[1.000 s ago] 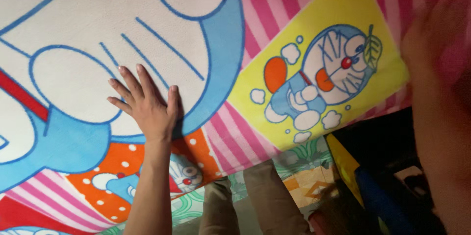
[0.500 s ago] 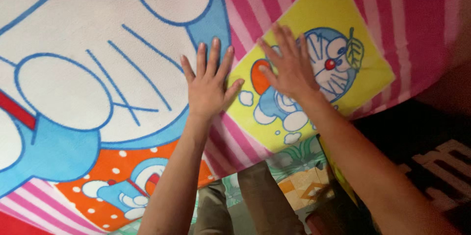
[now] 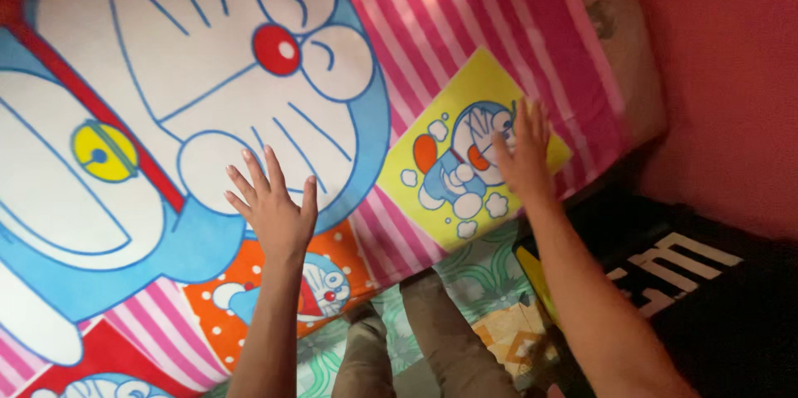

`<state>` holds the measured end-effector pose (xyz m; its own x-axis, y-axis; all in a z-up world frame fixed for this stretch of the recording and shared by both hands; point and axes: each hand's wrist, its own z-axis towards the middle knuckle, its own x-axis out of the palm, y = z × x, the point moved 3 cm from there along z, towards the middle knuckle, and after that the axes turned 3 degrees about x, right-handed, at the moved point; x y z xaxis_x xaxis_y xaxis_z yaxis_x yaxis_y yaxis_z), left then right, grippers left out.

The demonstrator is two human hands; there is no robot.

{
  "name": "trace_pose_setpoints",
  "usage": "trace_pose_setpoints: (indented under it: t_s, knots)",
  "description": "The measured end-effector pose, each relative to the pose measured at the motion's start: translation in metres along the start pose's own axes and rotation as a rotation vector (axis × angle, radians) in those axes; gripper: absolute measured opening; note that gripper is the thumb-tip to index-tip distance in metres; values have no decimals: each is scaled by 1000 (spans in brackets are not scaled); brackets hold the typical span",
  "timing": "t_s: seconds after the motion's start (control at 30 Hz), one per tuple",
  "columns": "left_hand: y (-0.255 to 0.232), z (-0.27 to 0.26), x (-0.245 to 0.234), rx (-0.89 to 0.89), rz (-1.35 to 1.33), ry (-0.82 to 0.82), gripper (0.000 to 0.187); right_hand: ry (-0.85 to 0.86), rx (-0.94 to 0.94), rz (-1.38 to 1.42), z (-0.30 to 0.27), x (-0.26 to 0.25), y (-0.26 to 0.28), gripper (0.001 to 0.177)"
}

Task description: The person takes a pillow from a stack and puts a blue pillowcase on it, then places it on the bed. They repeat the process with a second pillow and a purple pillowcase, placing the finished pillow on the bed next to the first one.

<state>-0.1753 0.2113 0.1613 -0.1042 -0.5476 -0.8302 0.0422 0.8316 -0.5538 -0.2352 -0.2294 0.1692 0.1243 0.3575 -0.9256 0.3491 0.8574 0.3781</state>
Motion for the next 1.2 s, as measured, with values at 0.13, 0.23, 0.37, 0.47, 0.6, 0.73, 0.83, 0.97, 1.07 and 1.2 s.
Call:
trace_pose_setpoints:
  t_s: [0.13,0.23,0.37,0.47,0.6,0.73,0.83,0.97,1.07,1.2]
  knots:
    - [-61,-18,-100,62,-69,-73,83,-14,-111,116,-50,-50,96,81]
    - [-103,-38,-176,146,-92,-133,81,13,-155,184,-83,-98,162,80]
    - [-142,-81,-268,188,-132,-148,81,52,-207,214,-127,-169,236,77]
    - [-157,-112,-323,190,-115,-160,81,52,-267,218,-149,-219,277,77]
    - [-159,-170,-377,191,-120,-205,82,30,-298,230,-190,-267,316,78]
    - [-151,-218,-413,161,-141,-225,82,36,-275,229,-221,-305,340,81]
    - [-146,-248,-430,143,-133,-219,85,67,-251,261,-242,-320,359,81]
    - [-136,-280,-450,136,-127,-206,85,130,-283,225,-258,-325,371,83]
    - [-124,-307,-461,110,-126,-190,85,146,-329,140,-270,-320,371,86]
    - [-104,-345,-471,88,-89,-190,86,203,-333,111,-292,-322,366,84]
